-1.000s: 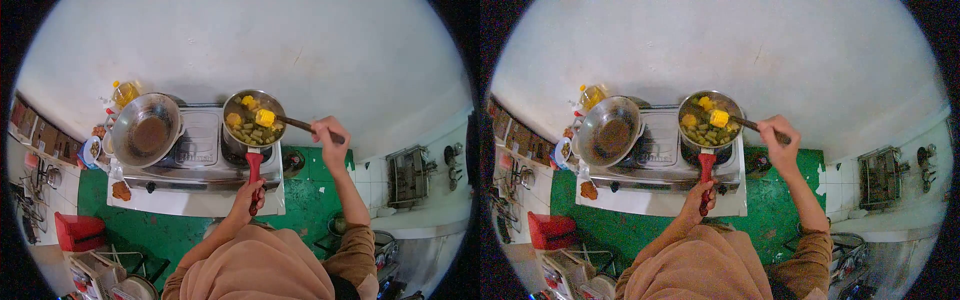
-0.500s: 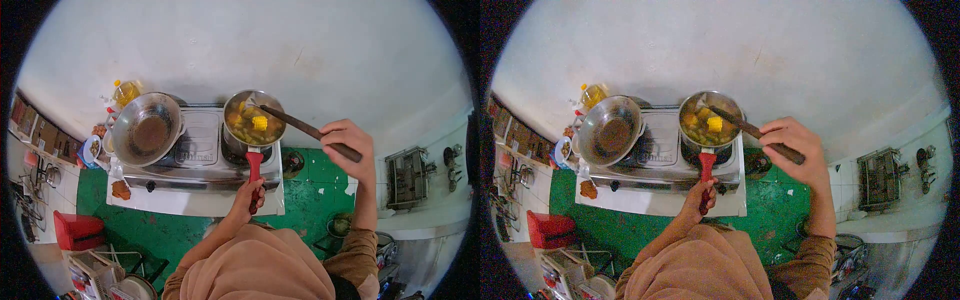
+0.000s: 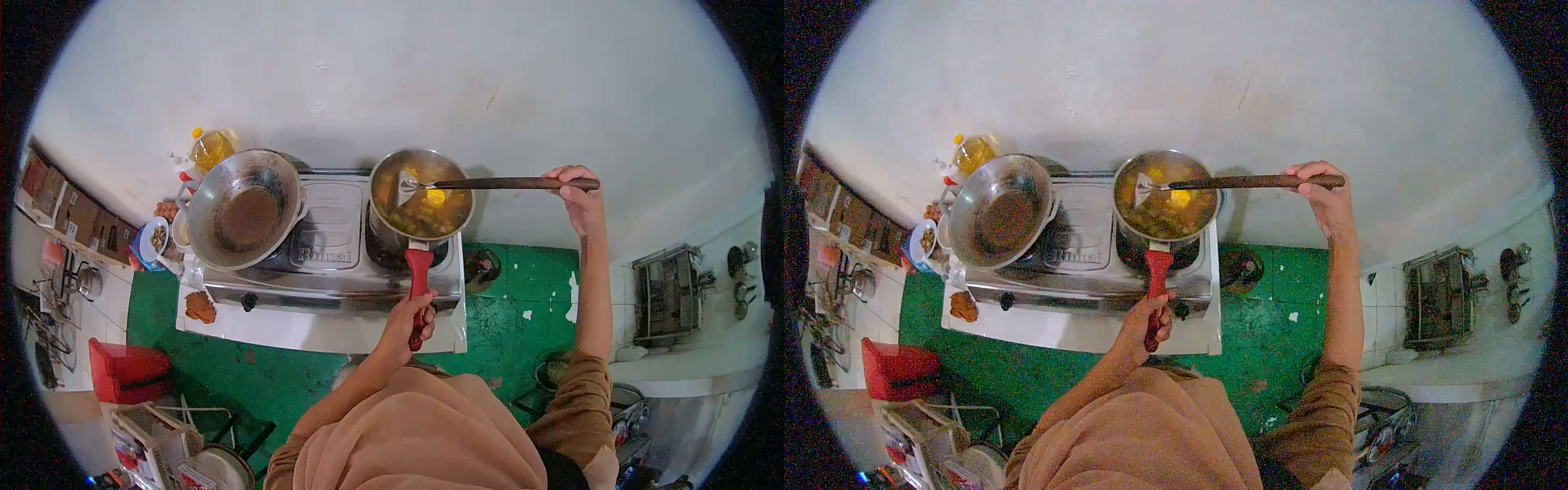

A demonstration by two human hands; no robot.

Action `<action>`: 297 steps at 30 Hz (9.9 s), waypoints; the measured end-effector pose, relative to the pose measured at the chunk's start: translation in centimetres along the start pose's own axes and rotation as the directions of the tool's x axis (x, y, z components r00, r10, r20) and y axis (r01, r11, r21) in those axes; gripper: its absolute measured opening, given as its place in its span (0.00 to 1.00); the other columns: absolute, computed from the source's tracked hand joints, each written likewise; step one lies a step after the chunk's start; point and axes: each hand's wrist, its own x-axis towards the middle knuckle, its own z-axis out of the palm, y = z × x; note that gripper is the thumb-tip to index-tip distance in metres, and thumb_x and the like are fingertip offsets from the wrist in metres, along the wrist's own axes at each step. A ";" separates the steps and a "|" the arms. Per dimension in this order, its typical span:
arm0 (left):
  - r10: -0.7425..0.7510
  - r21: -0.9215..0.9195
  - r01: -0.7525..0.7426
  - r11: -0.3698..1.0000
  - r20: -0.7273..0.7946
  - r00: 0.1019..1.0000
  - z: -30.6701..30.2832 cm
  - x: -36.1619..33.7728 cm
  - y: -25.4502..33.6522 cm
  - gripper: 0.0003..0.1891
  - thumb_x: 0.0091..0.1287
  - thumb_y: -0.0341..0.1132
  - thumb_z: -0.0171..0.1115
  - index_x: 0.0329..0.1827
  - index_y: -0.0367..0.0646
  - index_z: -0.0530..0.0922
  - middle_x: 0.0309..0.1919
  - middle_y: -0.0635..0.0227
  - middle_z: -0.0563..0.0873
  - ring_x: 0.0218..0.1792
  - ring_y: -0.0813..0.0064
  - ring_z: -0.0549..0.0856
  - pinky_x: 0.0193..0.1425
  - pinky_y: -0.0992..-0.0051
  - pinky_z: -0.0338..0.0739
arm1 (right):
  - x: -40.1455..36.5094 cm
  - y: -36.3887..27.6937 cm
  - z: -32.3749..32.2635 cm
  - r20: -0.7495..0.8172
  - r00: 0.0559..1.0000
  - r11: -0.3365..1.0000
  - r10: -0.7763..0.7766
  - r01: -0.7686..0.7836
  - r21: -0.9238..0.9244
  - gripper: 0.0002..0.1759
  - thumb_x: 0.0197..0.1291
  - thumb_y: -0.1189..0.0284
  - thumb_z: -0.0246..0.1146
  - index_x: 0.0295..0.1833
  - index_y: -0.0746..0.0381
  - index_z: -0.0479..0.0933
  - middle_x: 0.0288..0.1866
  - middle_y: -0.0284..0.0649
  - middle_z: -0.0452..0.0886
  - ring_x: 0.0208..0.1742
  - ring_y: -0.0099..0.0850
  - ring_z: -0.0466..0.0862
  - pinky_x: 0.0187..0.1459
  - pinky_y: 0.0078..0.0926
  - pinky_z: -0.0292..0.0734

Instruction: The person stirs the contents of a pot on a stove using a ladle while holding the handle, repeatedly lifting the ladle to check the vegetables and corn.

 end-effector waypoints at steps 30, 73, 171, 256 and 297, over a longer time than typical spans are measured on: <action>0.016 -0.017 -0.017 1.000 -0.006 1.000 -0.4 0.3 -0.4 0.14 0.65 0.41 0.57 0.49 0.43 0.71 0.20 0.72 0.72 0.14 0.82 0.70 0.15 0.82 0.61 | 6.3 4.7 -2.7 0.101 0.993 0.981 0.059 -0.076 0.177 0.10 0.47 0.81 0.62 0.37 0.66 0.73 0.41 0.49 0.81 0.47 0.39 0.81 0.50 0.35 0.79; 0.045 0.029 -0.045 0.999 0.004 0.999 -0.2 0.2 -0.5 0.15 0.66 0.42 0.55 0.49 0.42 0.71 0.20 0.74 0.72 0.14 0.83 0.69 0.14 0.83 0.60 | 6.3 1.9 18.9 0.780 0.621 0.682 0.079 0.537 -0.496 0.07 0.44 0.76 0.61 0.31 0.64 0.72 0.29 0.40 0.77 0.31 0.35 0.77 0.33 0.30 0.72; 0.011 0.045 -0.009 0.999 -0.031 0.999 0.1 0.0 0.0 0.15 0.64 0.41 0.57 0.49 0.43 0.71 0.20 0.73 0.72 0.14 0.82 0.70 0.15 0.82 0.61 | -5.9 1.7 12.5 -0.316 0.936 0.967 -0.152 0.076 -0.241 0.06 0.52 0.81 0.65 0.37 0.68 0.78 0.36 0.45 0.82 0.31 0.26 0.82 0.36 0.20 0.79; 0.042 0.039 -0.042 0.998 -0.006 0.999 0.2 -0.1 -0.1 0.17 0.64 0.42 0.58 0.49 0.41 0.72 0.18 0.74 0.72 0.13 0.81 0.69 0.15 0.81 0.62 | -7.8 0.3 14.3 -0.156 0.834 0.692 -0.529 0.317 -0.649 0.04 0.48 0.82 0.64 0.31 0.65 0.77 0.33 0.46 0.84 0.32 0.34 0.84 0.36 0.27 0.78; 0.005 0.047 -0.004 0.999 -0.020 1.000 0.4 -0.3 0.4 0.15 0.65 0.39 0.56 0.50 0.42 0.71 0.20 0.72 0.72 0.14 0.81 0.70 0.15 0.82 0.61 | -9.5 5.4 14.0 0.152 0.883 0.641 -0.444 0.432 -0.634 0.10 0.45 0.81 0.67 0.36 0.65 0.77 0.39 0.45 0.83 0.34 0.36 0.84 0.35 0.27 0.80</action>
